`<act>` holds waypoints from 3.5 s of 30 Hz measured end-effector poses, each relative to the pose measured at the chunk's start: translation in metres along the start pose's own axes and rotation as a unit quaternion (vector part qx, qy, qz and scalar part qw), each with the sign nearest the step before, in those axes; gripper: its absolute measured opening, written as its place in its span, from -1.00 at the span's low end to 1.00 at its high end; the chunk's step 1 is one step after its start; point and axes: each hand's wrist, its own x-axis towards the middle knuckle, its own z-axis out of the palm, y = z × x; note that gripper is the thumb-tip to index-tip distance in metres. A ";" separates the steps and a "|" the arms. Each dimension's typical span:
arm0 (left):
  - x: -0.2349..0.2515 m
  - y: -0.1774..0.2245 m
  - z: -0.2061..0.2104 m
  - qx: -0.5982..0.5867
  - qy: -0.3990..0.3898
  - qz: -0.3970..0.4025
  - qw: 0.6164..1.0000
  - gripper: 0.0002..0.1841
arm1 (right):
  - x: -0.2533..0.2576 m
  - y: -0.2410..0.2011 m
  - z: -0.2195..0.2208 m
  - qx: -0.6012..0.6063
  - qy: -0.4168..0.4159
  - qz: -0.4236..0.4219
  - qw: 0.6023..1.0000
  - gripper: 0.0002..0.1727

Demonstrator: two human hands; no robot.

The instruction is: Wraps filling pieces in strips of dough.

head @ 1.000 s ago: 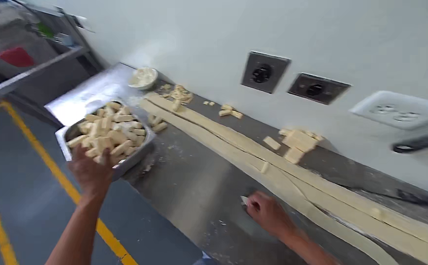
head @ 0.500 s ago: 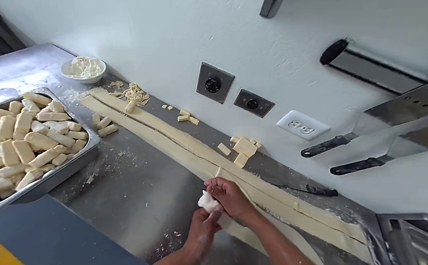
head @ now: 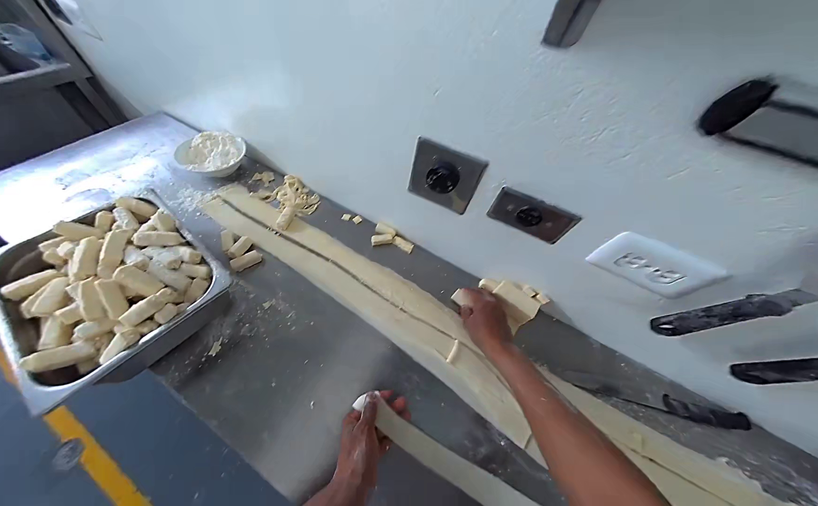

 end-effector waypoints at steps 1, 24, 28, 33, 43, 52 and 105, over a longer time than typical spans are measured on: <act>0.004 0.003 -0.004 -0.007 0.002 0.008 1.000 -0.67 | -0.012 -0.007 0.001 0.027 0.027 -0.016 0.999 -0.63; 0.022 -0.041 -0.040 0.555 -0.147 0.500 0.648 -0.71 | -0.199 -0.051 0.071 0.164 0.078 -0.065 0.981 -0.14; 0.022 -0.028 -0.039 0.509 -0.135 0.539 0.657 -0.81 | -0.175 -0.051 0.046 0.261 -0.117 -0.056 0.957 -0.27; 0.029 0.020 -0.043 0.483 -0.078 0.563 0.667 -0.75 | -0.116 -0.072 0.043 0.382 -0.406 0.037 0.829 -0.70; 0.048 0.040 -0.079 0.611 -0.122 0.526 0.578 -0.74 | -0.178 -0.041 0.001 0.356 -0.536 0.088 0.760 -0.68; 0.045 0.013 -0.086 0.578 -0.136 0.572 0.567 -0.74 | -0.226 -0.035 0.003 0.479 -0.467 0.096 0.737 -0.76; 0.017 -0.023 -0.072 0.605 -0.255 0.554 0.512 -0.63 | -0.255 -0.063 0.038 0.368 -0.479 -0.006 0.797 -0.64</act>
